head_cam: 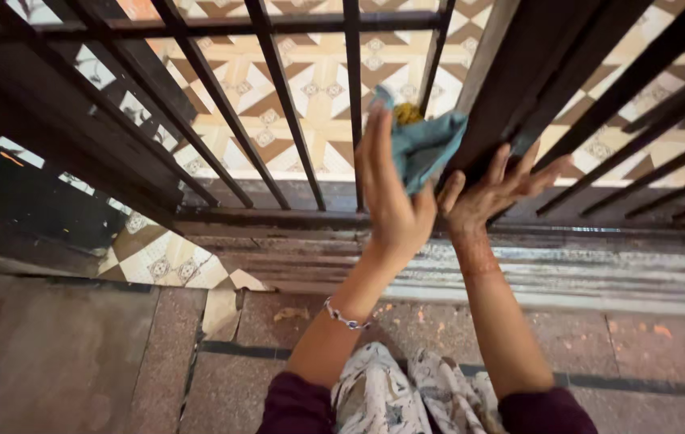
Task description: The person wipes the vertical bars and the latch of a metal security gate using a blue cloth.
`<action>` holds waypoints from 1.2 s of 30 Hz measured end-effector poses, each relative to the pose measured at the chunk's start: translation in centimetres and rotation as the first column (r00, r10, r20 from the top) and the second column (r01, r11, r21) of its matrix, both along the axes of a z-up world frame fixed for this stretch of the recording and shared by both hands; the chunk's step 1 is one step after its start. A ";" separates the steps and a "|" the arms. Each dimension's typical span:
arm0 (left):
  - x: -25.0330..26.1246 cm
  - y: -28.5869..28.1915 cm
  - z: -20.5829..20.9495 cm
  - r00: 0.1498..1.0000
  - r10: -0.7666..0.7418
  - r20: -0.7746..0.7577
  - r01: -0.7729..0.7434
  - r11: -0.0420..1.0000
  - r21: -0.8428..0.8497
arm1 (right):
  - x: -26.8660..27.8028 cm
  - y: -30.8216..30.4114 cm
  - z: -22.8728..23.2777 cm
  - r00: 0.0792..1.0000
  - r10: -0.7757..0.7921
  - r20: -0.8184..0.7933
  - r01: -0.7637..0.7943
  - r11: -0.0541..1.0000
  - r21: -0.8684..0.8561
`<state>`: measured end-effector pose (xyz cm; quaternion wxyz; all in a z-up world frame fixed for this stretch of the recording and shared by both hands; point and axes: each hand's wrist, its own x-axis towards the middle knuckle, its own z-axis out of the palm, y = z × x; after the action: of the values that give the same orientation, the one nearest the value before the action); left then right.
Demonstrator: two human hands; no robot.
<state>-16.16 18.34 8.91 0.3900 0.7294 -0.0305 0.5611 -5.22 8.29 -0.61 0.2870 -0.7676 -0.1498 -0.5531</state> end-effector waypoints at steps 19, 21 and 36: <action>5.7 1.7 -0.8 0.944 -0.331 0.003 0.320 0.911 -0.259 | 2.7 -3.9 -10.8 0.991 0.130 -0.043 -0.136 0.965 -0.224; 5.3 1.3 -2.3 0.963 -0.267 -0.036 0.249 0.933 -0.259 | 2.8 -3.9 -11.6 0.993 0.115 -0.015 -0.116 0.968 -0.223; 2.1 0.4 -12.0 0.944 -0.153 -0.291 0.077 0.964 -0.255 | 2.7 -4.1 -11.5 0.995 0.095 -0.014 -0.096 0.969 -0.227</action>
<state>-14.04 18.75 -3.06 0.5074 0.7525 0.0558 0.4161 -2.54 4.18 -12.15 0.2239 -0.7882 -0.2483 -0.5167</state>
